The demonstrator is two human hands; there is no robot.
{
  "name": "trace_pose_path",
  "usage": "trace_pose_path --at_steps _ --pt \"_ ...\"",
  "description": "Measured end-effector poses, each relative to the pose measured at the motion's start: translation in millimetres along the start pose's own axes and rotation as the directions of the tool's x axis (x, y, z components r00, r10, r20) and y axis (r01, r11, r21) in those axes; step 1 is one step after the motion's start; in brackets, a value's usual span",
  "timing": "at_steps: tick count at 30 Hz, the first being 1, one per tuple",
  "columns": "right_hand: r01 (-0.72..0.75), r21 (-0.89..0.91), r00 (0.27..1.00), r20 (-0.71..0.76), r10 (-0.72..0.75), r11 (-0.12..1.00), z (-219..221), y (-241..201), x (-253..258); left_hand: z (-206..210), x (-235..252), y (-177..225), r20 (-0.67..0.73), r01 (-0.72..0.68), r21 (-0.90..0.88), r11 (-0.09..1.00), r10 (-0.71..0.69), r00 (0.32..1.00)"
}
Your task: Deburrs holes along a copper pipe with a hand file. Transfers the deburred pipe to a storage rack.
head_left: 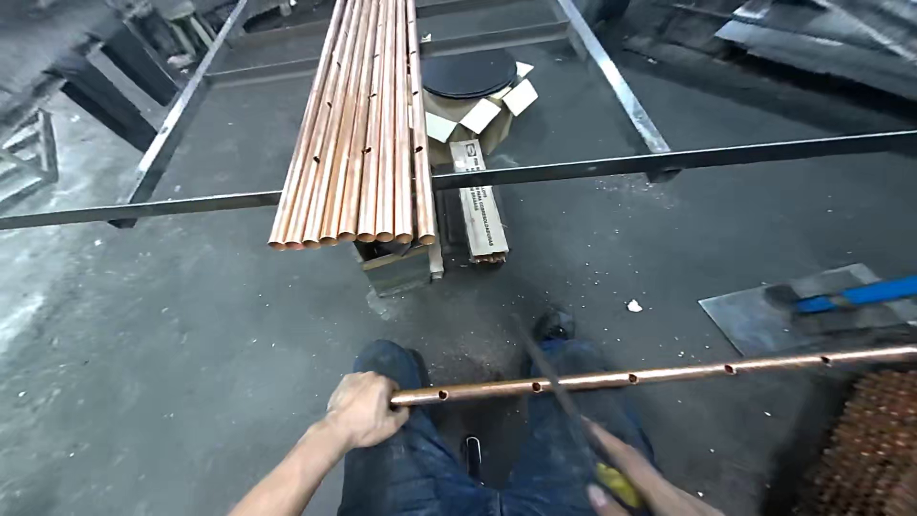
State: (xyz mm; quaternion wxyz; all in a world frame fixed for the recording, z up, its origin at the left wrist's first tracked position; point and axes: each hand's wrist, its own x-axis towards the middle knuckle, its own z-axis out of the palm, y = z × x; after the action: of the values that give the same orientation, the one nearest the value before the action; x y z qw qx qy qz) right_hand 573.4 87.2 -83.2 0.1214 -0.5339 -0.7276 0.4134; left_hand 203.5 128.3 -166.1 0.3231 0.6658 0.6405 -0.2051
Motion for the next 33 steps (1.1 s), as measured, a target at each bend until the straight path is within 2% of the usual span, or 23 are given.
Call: trace_pose_path --at_steps 2,5,8,14,21,26,29,33 --pt "0.037 -0.122 0.999 0.043 -0.032 0.992 17.8 -3.6 16.3 -7.0 2.9 5.5 0.01 -0.01 0.018 1.0 0.01 1.0" --pt "0.064 -0.243 0.998 0.027 -0.06 0.968 39.0 -2.2 32.3 -16.6 3.5 13.8 0.023 0.031 0.078 0.996 -0.033 0.999" --pt "-0.004 -0.344 0.997 0.072 0.031 0.939 44.2 -4.6 37.9 -22.5 2.0 28.3 0.098 0.117 0.105 0.988 -0.127 0.987" --pt "0.009 -0.281 0.992 0.126 0.027 0.96 38.2 -0.7 32.0 -14.2 2.8 30.3 0.064 0.188 0.075 0.979 -0.193 0.979" --pt "0.081 -0.412 0.969 0.244 0.024 0.908 33.1 -2.6 15.0 -27.1 6.4 17.1 0.149 0.195 0.026 0.98 -0.197 0.969" --pt "0.071 -0.376 0.986 0.166 -0.008 0.924 43.8 -3.1 19.2 -31.8 18.1 3.5 0.221 0.177 -0.053 0.983 -0.161 0.962" --pt "0.117 -0.372 0.979 0.197 -0.045 0.921 52.1 -10.3 29.1 -29.9 29.5 -4.9 0.252 0.139 -0.088 0.986 -0.113 0.961" --pt "0.089 -0.412 0.982 0.189 -0.01 0.907 70.3 -13.8 38.3 -29.9 41.1 -6.5 0.271 0.103 -0.108 0.989 -0.071 0.96"
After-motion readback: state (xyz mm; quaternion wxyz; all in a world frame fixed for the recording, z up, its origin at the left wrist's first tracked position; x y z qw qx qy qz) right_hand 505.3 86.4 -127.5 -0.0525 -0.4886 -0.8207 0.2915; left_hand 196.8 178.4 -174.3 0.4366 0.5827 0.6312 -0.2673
